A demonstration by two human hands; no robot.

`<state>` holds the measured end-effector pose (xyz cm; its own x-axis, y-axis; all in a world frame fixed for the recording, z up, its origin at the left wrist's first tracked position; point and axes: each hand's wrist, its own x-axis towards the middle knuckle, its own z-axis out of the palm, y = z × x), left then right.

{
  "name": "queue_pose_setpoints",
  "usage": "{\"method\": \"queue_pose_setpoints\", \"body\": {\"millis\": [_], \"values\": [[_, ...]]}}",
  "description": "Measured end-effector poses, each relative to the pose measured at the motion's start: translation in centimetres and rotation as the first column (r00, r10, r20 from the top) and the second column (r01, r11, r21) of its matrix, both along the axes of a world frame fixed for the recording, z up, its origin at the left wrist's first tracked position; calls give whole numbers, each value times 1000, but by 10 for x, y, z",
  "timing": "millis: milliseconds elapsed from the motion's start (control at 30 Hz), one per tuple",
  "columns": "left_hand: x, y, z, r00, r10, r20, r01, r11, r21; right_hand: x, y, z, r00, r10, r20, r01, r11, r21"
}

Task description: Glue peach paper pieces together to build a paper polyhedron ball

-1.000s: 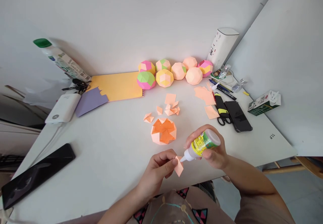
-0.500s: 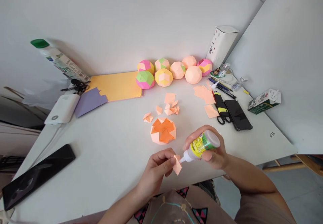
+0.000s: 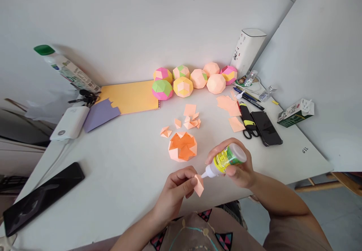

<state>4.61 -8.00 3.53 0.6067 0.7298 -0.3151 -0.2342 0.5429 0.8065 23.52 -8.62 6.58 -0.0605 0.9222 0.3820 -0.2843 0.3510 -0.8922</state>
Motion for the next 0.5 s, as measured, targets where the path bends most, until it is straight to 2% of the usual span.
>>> {"method": "queue_pose_setpoints", "body": {"millis": [233, 400, 500], "values": [[0, -1, 0, 1000, 7, 3, -7, 1000, -9, -1, -3, 2, 1000, 27, -1, -27, 999, -38], [-2, -1, 0, 1000, -3, 26, 3, 1000, -17, 1, 2, -5, 992, -92, -87, 87, 994, -62], [-1, -1, 0, 998, -2, 57, 1, 1000, 9, 5, 12, -8, 970, -150, -191, 112, 975, -194]]}}
